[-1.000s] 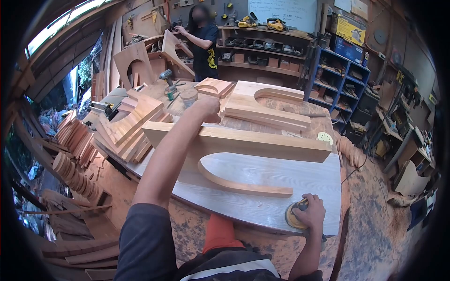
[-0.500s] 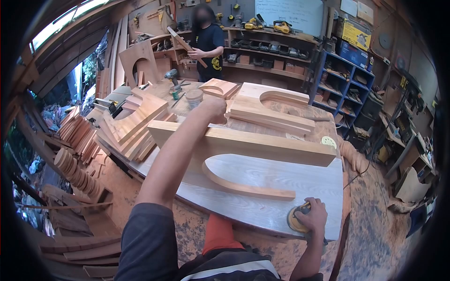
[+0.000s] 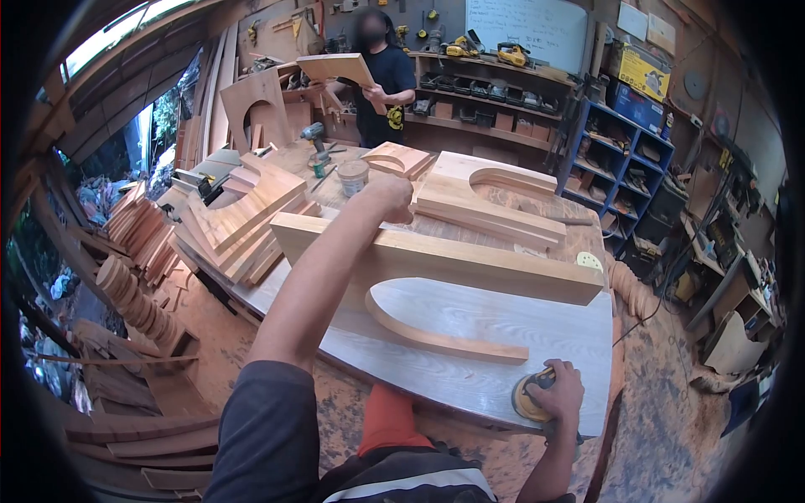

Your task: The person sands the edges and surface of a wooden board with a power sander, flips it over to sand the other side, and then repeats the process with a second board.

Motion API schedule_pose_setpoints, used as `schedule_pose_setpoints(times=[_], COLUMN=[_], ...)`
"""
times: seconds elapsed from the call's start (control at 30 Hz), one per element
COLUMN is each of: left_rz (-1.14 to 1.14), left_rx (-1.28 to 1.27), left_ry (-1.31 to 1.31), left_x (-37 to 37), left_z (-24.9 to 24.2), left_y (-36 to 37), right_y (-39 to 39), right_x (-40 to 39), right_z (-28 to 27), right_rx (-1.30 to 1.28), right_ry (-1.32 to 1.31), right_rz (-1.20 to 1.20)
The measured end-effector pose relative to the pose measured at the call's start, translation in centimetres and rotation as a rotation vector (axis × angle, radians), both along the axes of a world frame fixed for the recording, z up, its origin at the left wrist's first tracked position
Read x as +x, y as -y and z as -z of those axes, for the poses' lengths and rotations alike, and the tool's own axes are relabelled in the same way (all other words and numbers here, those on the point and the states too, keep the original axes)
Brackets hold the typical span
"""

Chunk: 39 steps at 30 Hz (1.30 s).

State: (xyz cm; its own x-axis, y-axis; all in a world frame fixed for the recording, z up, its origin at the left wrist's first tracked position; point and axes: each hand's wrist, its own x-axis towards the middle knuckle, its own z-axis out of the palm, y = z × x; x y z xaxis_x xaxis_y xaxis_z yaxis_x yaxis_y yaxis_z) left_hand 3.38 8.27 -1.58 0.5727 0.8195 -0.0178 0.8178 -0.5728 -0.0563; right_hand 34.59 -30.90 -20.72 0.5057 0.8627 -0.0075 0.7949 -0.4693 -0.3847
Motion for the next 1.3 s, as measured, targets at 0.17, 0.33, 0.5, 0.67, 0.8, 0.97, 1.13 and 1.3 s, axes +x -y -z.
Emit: schedule_pose_setpoints(times=[0.17,0.33,0.5,0.67,0.8,0.97,1.13,1.3], left_rz=[0.013,-0.007,0.000,-0.008,-0.007,-0.028,-0.024,-0.020], left_rx=[0.005,0.003,-0.006,-0.014,-0.017,-0.024,-0.016,-0.015], left_ry=[0.011,0.020,0.009,0.028,0.021,0.041,-0.012,-0.016], left_x=[-0.1,-0.1,-0.1,-0.2,-0.1,-0.2,-0.1,-0.2], left_z=[0.4,-0.1,-0.3,-0.4,-0.1,-0.1,0.0,0.2], left_y=[-0.3,0.6,1.0,1.2,0.8,1.0,0.7,0.7], right_y=[0.0,0.0,0.1,0.1,0.2,0.2,0.2,0.3], right_x=[-0.1,0.0,0.0,0.0,0.1,-0.1,0.0,0.1], right_z=[0.0,-0.1,0.1,0.2,0.5,0.3,0.2,0.2], right_rx=[0.002,0.002,0.022,0.028,0.039,0.048,0.056,0.045], right_ry=[-0.003,0.000,0.002,-0.007,0.010,0.013,0.000,-0.006], right_rz=[0.001,-0.006,-0.007,-0.005,-0.012,-0.013,-0.014,-0.006])
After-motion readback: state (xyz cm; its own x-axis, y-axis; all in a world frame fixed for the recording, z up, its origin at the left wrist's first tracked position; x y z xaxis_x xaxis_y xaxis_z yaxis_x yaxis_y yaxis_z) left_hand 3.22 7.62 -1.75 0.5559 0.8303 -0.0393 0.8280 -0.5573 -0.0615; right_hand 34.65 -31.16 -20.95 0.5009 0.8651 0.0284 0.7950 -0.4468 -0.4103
